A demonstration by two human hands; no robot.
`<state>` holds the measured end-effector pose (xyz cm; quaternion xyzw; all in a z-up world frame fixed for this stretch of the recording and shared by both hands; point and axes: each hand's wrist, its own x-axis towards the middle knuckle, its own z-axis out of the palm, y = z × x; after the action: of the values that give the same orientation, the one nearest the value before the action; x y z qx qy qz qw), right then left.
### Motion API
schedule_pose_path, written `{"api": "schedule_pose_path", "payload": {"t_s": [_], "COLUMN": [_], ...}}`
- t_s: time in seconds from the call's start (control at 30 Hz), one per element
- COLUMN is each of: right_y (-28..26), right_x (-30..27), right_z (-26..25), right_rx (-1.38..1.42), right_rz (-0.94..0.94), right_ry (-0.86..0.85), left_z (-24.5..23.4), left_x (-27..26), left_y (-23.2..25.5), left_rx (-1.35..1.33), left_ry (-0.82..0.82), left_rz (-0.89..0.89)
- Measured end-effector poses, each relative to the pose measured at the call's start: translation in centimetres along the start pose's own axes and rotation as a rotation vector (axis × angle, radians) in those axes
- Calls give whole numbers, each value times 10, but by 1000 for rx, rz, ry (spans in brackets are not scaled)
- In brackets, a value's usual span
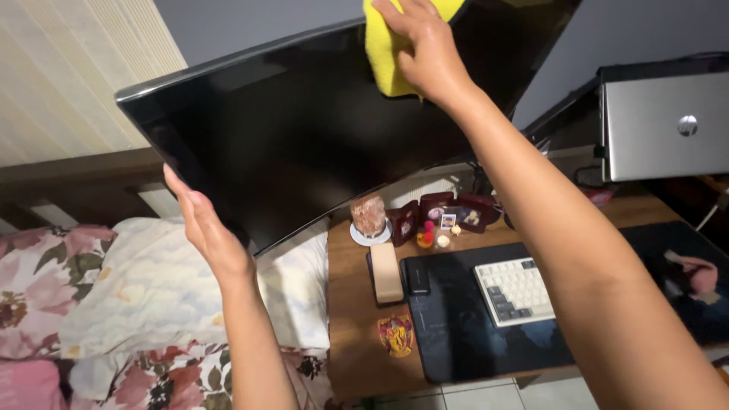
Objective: The person wipes the front and back of a large monitor with a yellow microfiber cloth, then wipes the exterior of a laptop. The person uses a cloth to clean the surfaces of the monitor and laptop.
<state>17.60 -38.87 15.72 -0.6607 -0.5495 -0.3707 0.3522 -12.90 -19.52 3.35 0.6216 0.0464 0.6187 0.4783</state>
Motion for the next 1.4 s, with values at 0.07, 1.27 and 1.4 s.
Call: {"api": "schedule_pose_path", "payload": {"t_s": [0.07,1.27,1.4], "right_y": [-9,-175,-192], "right_x": [-2,-70,-81], "right_z": [-3,-144,-166], "right_rx": [20,334,322], "right_rz": [-21,-63,-94], "right_ry": [4,-60,-66], "left_z": [0,17,19], "left_x": [-9,-160,-174], "left_y": [12,166,182], "left_rx": [20,246,290], "left_ry": [-1,-216,-295], "left_rz": [-17,169,231]}}
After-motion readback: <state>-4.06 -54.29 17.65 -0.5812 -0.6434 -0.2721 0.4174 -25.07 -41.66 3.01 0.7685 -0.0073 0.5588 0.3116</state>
